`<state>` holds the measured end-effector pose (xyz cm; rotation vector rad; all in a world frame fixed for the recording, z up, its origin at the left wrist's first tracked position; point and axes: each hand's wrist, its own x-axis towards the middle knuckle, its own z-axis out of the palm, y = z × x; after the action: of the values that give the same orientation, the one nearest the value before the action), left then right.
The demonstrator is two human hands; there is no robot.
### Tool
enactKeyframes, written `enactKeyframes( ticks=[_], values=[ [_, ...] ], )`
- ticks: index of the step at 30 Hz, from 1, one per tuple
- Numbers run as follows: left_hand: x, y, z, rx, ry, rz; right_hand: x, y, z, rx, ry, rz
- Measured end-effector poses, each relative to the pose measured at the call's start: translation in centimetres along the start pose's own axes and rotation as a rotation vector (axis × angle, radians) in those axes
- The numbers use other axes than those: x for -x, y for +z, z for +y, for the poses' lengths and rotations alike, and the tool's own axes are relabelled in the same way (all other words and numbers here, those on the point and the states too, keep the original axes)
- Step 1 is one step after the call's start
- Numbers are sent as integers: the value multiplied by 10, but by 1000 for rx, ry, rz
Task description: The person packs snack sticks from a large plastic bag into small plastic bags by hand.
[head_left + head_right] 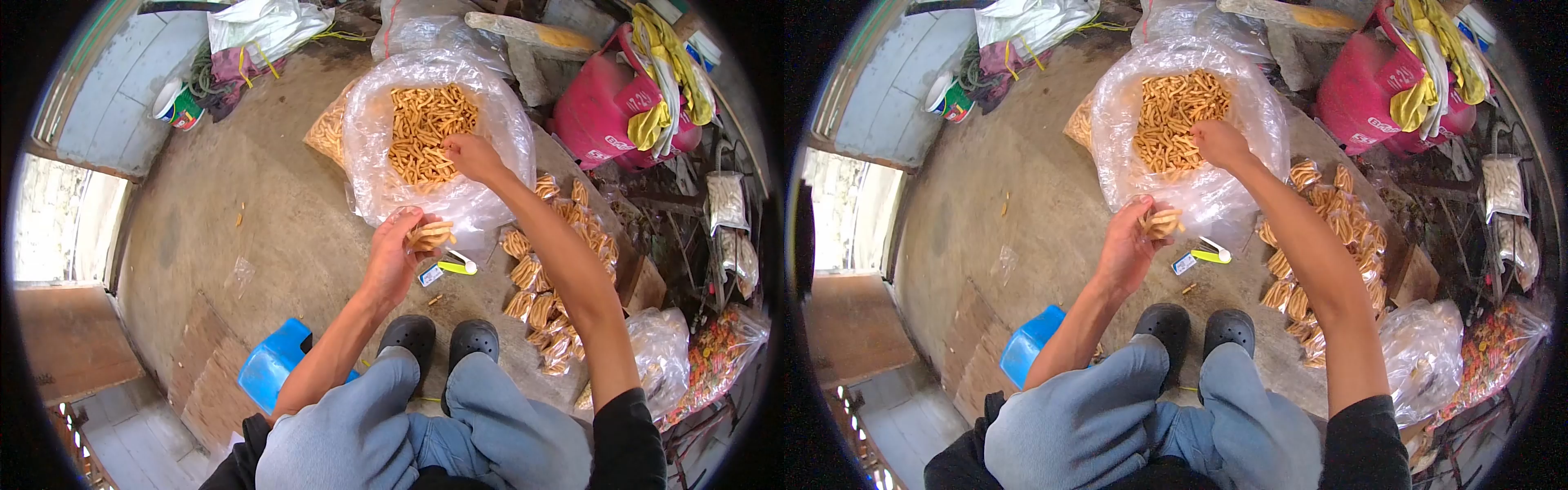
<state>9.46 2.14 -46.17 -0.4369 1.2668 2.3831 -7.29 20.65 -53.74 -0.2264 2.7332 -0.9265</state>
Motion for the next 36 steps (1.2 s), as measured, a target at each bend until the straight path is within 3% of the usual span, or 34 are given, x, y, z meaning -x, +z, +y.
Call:
enactKeyframes(
  ticks=[3, 10, 12, 15, 18, 21, 29, 31, 32, 34, 36],
  values=[
    [0, -1, -1, 2, -6, -13, 0, 9, 1, 86, -142, 80],
    [1, 1, 1, -9, -1, -16, -5, 13, 2, 93, -128, 33],
    [1, 1, -1, -4, -4, -18, -4, 16, 2, 151, -284, 91],
    [1, 2, -2, -1, -9, -17, 2, 16, -5, 211, -333, 114],
    [1, 2, -2, 1, -8, -8, -1, 8, -7, -9, -229, -10],
    [2, -1, -2, 1, -3, -10, -2, 0, -6, -227, -199, 99],
    [2, -1, -2, -12, -4, -38, -8, -2, 19, -198, -152, 58],
    [3, 1, -1, -6, -4, -24, -8, 4, 24, -40, -365, 244],
    [3, 1, -1, -6, -5, -24, -4, 3, 19, -40, -365, 243],
    [3, 2, -1, 16, -9, -10, 5, 1, 8, -125, -171, 63],
    [3, 2, -1, 21, -12, -8, 8, 6, 7, -85, -210, 64]
  ],
)
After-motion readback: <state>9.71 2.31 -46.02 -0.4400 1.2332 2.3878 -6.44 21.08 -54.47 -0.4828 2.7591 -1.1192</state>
